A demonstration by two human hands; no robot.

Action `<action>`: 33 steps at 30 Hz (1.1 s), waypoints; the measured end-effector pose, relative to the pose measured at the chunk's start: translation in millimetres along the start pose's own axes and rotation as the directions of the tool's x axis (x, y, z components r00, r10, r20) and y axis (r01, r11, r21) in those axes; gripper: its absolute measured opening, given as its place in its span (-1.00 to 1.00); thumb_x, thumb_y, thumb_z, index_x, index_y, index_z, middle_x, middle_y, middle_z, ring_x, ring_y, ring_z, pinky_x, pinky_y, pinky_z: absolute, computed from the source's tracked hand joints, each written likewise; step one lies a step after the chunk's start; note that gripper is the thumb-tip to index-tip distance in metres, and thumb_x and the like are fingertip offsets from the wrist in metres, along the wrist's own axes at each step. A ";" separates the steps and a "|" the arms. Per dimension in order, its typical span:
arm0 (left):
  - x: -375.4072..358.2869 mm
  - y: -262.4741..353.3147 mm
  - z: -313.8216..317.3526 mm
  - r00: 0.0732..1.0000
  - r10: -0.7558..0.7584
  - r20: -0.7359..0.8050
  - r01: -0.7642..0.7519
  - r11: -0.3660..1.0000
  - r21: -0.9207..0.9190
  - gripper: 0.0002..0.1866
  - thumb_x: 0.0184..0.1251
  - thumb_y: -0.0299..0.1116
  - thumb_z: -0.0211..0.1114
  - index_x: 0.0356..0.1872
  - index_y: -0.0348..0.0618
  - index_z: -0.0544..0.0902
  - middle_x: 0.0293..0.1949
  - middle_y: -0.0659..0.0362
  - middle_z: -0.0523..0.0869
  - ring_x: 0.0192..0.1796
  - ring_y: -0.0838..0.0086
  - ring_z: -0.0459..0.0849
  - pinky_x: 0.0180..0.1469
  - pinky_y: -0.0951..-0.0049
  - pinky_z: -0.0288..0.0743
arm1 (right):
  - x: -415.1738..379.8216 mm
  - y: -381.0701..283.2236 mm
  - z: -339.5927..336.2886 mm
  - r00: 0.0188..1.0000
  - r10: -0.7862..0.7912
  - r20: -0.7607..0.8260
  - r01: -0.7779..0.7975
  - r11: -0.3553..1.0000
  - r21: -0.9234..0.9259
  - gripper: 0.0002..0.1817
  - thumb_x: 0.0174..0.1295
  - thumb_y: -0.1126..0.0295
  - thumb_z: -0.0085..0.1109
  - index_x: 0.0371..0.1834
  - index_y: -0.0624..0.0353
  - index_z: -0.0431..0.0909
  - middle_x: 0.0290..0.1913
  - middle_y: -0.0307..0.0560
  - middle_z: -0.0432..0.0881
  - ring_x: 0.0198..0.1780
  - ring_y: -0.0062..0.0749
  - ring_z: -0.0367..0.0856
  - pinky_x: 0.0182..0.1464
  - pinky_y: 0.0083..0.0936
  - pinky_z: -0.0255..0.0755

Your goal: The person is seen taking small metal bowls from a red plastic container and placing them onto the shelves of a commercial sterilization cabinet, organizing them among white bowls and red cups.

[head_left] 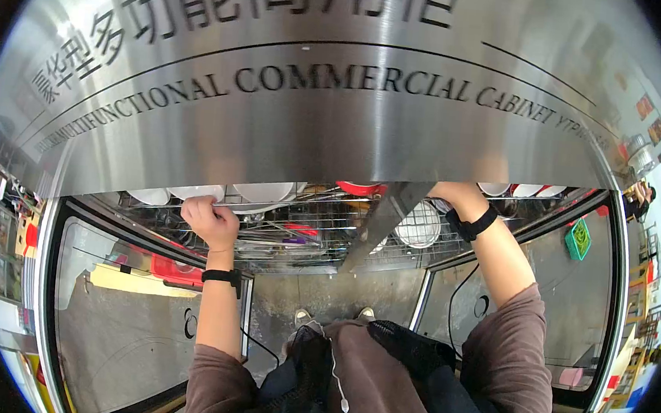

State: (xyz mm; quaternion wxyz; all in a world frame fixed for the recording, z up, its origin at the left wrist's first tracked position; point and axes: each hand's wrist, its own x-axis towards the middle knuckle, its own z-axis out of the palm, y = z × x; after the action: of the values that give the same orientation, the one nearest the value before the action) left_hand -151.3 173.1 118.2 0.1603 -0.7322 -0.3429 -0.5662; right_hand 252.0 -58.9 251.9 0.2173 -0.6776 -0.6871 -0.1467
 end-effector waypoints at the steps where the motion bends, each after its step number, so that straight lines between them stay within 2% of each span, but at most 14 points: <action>1: 0.0 -0.2 0.1 1.000 0.000 -0.006 0.000 1.000 -0.004 -0.73 -0.02 -0.66 0.15 -0.23 -0.21 0.55 -0.25 0.02 0.61 -0.10 0.01 0.54 0.08 0.05 0.33 | 1.4 0.4 5.1 0.997 -0.024 -0.079 0.024 1.000 0.002 -0.62 0.30 0.18 0.38 -0.01 0.28 0.69 -0.08 0.17 0.77 -0.06 0.05 0.74 0.04 -0.12 0.60; 4: -0.2 -1.0 1.0 1.000 -0.006 -0.014 0.006 1.000 -0.019 -0.75 -0.01 -0.68 0.14 -0.25 -0.20 0.53 -0.26 0.02 0.60 -0.11 0.01 0.54 0.06 0.05 0.33 | 9.3 0.2 13.0 0.982 -0.051 -0.183 0.049 0.999 -0.014 -0.65 0.31 0.22 0.39 -0.02 0.28 0.69 -0.11 0.13 0.77 -0.09 -0.03 0.73 0.01 -0.18 0.59; 12: -0.2 -0.1 -0.4 1.000 0.007 0.000 -0.007 1.000 -0.004 -0.75 0.01 -0.64 0.17 -0.22 -0.22 0.55 -0.25 -0.01 0.59 -0.07 -0.02 0.55 0.12 0.00 0.35 | 14.7 -0.8 10.3 0.984 -0.003 -0.176 0.005 1.000 0.011 -0.73 0.32 0.31 0.42 -0.06 0.28 0.69 -0.17 0.00 0.76 -0.16 -0.26 0.70 -0.07 -0.35 0.57; 15: -5.0 -4.5 1.0 1.000 0.018 0.018 -0.019 0.999 0.032 -0.75 0.01 -0.60 0.18 -0.22 -0.21 0.57 -0.24 -0.02 0.60 -0.07 -0.04 0.55 0.10 -0.02 0.34 | 6.4 1.1 -5.7 0.985 0.071 -0.155 -0.055 0.993 0.101 -0.76 0.32 0.35 0.43 -0.08 0.28 0.69 -0.20 -0.04 0.76 -0.18 -0.35 0.69 -0.11 -0.41 0.56; 18: -5.0 -1.5 -0.4 1.000 -0.005 0.019 0.004 0.998 0.059 -0.76 0.01 -0.59 0.17 -0.23 -0.20 0.59 -0.22 -0.04 0.61 -0.03 -0.07 0.54 0.10 -0.03 0.35 | -18.3 0.7 -32.3 0.958 0.239 -0.158 -0.173 0.923 0.345 -0.78 0.33 0.39 0.44 -0.09 0.28 0.69 -0.22 -0.09 0.76 -0.21 -0.44 0.68 -0.14 -0.47 0.55; 21: -11.0 -6.9 4.0 1.000 -0.010 0.017 0.009 0.998 0.063 -0.74 0.01 -0.64 0.14 -0.22 -0.21 0.59 -0.20 -0.05 0.62 -0.03 -0.08 0.54 0.10 -0.04 0.35 | -66.6 13.9 -47.2 0.765 0.595 -0.246 -0.305 0.672 0.675 -0.81 0.33 0.42 0.45 -0.11 0.28 0.69 -0.24 -0.13 0.76 -0.23 -0.52 0.67 -0.17 -0.54 0.54; 23: -8.6 0.5 4.3 1.000 -0.030 -0.004 0.030 0.994 0.106 -0.73 0.02 -0.64 0.14 -0.20 -0.22 0.55 -0.18 -0.05 0.58 -0.01 -0.09 0.53 0.11 -0.04 0.36 | -113.5 53.0 -38.3 0.487 0.814 -0.316 -0.389 0.526 0.756 -0.83 0.36 0.41 0.46 -0.15 0.25 0.68 -0.32 -0.23 0.74 -0.33 -0.63 0.60 -0.25 -0.62 0.47; 25: -8.3 5.0 4.0 0.998 -0.067 -0.004 0.067 0.990 0.122 -0.74 0.00 -0.64 0.13 -0.22 -0.24 0.54 -0.20 -0.06 0.56 0.00 -0.10 0.52 0.11 -0.05 0.36 | -150.3 93.4 -26.7 0.093 0.857 -0.506 -0.351 0.504 0.789 -0.79 0.37 0.33 0.50 -0.24 0.21 0.67 -0.42 -0.35 0.67 -0.42 -0.71 0.49 -0.31 -0.65 0.37; 26: -7.9 4.4 5.3 0.997 -0.083 -0.003 0.083 0.988 0.127 -0.74 -0.02 -0.65 0.13 -0.24 -0.25 0.54 -0.19 -0.06 0.56 0.01 -0.11 0.51 0.11 -0.05 0.36 | -153.0 96.3 -36.9 0.014 0.841 -0.540 -0.284 0.521 0.805 -0.73 0.37 0.29 0.52 -0.36 0.17 0.64 -0.43 -0.39 0.62 -0.42 -0.74 0.44 -0.33 -0.68 0.31; 27: -8.3 3.9 7.1 0.996 -0.087 -0.009 0.088 0.986 0.138 -0.75 -0.02 -0.65 0.13 -0.24 -0.25 0.54 -0.19 -0.06 0.56 0.01 -0.12 0.51 0.11 -0.06 0.36 | -154.0 103.9 -41.8 0.003 0.841 -0.541 -0.261 0.523 0.811 -0.73 0.37 0.27 0.51 -0.26 0.28 0.72 -0.36 -0.30 0.71 -0.36 -0.72 0.51 -0.28 -0.68 0.36; 29: -5.5 11.0 5.0 0.995 -0.095 -0.017 0.097 0.982 0.163 -0.75 -0.03 -0.64 0.13 -0.25 -0.26 0.54 -0.19 -0.06 0.56 0.01 -0.12 0.50 0.11 -0.06 0.36 | -161.3 126.1 -49.9 0.076 0.907 -0.415 -0.387 0.410 0.826 -0.61 0.37 0.23 0.48 0.01 0.40 0.76 -0.23 -0.12 0.81 -0.27 -0.69 0.60 -0.21 -0.68 0.41; 30: -2.2 16.0 2.7 0.993 -0.118 0.007 0.115 0.978 0.176 -0.75 -0.04 -0.64 0.14 -0.26 -0.27 0.54 -0.20 -0.07 0.56 0.00 -0.12 0.51 0.11 -0.06 0.36 | -165.8 138.0 -53.6 0.173 0.940 -0.293 -0.451 0.341 0.825 -0.44 0.35 0.17 0.48 0.18 0.48 0.70 -0.11 0.04 0.85 -0.28 -0.61 0.67 -0.24 -0.64 0.48; 31: -1.9 18.0 2.7 0.994 -0.113 0.007 0.110 0.977 0.183 -0.76 -0.05 -0.63 0.14 -0.26 -0.28 0.54 -0.20 -0.07 0.55 0.00 -0.12 0.51 0.11 -0.07 0.36 | -155.0 130.3 -66.8 0.162 0.965 -0.206 -0.471 0.259 0.843 -0.42 0.31 0.12 0.52 0.10 0.50 0.72 -0.17 0.06 0.85 -0.44 -0.52 0.67 -0.41 -0.54 0.50; 33: -1.8 19.4 1.2 0.995 -0.103 0.005 0.100 0.975 0.198 -0.76 -0.05 -0.63 0.14 -0.26 -0.29 0.54 -0.21 -0.07 0.55 0.00 -0.12 0.51 0.11 -0.07 0.36 | -149.8 142.1 -63.7 0.222 0.947 -0.232 -0.550 0.318 0.773 -0.42 0.30 0.11 0.51 0.06 0.53 0.72 -0.23 0.13 0.85 -0.60 -0.44 0.62 -0.59 -0.44 0.43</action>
State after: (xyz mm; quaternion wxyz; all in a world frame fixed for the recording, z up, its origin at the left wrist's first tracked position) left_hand -137.4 159.4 119.1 0.2006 -0.6985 -0.4355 -0.5312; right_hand 397.8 -214.8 219.1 0.6674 -0.7339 -0.1181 -0.0444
